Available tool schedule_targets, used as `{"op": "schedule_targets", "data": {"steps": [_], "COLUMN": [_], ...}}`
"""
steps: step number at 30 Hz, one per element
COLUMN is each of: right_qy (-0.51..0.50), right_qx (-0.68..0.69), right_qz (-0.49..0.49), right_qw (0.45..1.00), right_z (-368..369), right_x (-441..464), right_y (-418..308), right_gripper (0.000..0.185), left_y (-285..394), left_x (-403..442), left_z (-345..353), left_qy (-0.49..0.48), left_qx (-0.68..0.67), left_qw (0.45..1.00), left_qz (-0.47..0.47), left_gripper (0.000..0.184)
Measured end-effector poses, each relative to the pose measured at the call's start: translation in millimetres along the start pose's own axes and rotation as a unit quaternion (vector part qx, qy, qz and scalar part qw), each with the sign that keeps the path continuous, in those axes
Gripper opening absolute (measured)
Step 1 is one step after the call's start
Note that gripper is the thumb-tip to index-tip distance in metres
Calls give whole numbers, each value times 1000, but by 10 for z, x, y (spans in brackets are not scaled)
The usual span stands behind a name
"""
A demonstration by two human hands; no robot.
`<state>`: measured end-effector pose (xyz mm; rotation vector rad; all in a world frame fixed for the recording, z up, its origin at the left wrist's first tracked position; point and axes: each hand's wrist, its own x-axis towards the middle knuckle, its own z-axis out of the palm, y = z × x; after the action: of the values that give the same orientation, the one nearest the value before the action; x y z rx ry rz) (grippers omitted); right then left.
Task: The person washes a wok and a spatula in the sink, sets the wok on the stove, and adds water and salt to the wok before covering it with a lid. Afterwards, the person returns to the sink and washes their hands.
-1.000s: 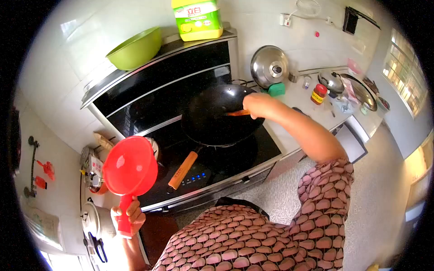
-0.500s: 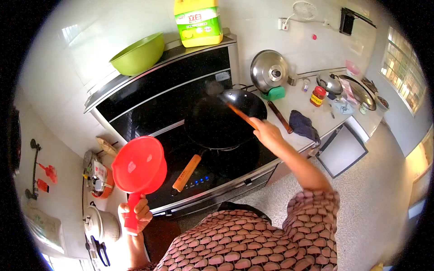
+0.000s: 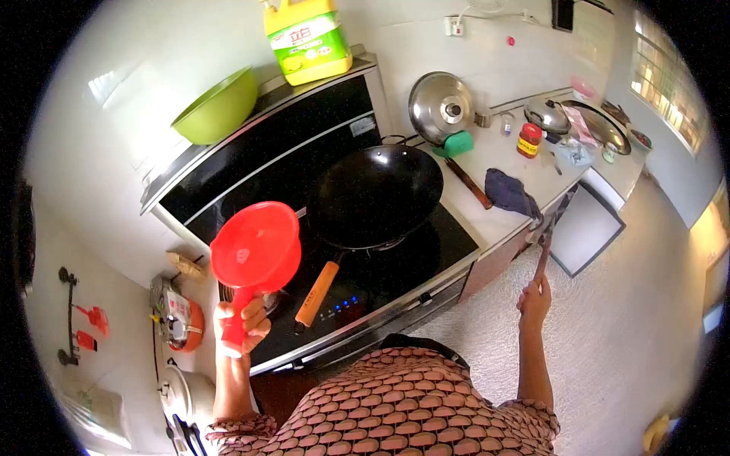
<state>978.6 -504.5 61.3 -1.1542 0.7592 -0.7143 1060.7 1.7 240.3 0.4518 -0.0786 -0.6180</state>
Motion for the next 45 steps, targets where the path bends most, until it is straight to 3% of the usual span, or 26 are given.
{"op": "schedule_targets", "data": {"steps": [7,15,23,29,45], "right_qy": [48,152,247,256,157], "right_qx": [32,33,-5,-27,-35], "right_qz": [58,37,0,-1,19], "right_qw": [997,987,969,966,987], "right_z": [-513,-893,-1222,-1306,-960], "right_x": [-216,-458,-621,-628,-570], "right_y": [369,373,383,420,325], "right_gripper": [44,47,50,45,43], "left_y": [147,201,226,176,327], "left_x": [747,1637,2095,2168,2012], "left_z": [-122,-399,-572,-500,-365], "left_qy": [-40,-69,-29,-38,-1], "left_qx": [9,20,33,46,76], "left_qw": [996,986,975,971,968], "left_qz": [-84,-151,-220,-232,-241], "left_gripper": [44,42,35,36,33]}}
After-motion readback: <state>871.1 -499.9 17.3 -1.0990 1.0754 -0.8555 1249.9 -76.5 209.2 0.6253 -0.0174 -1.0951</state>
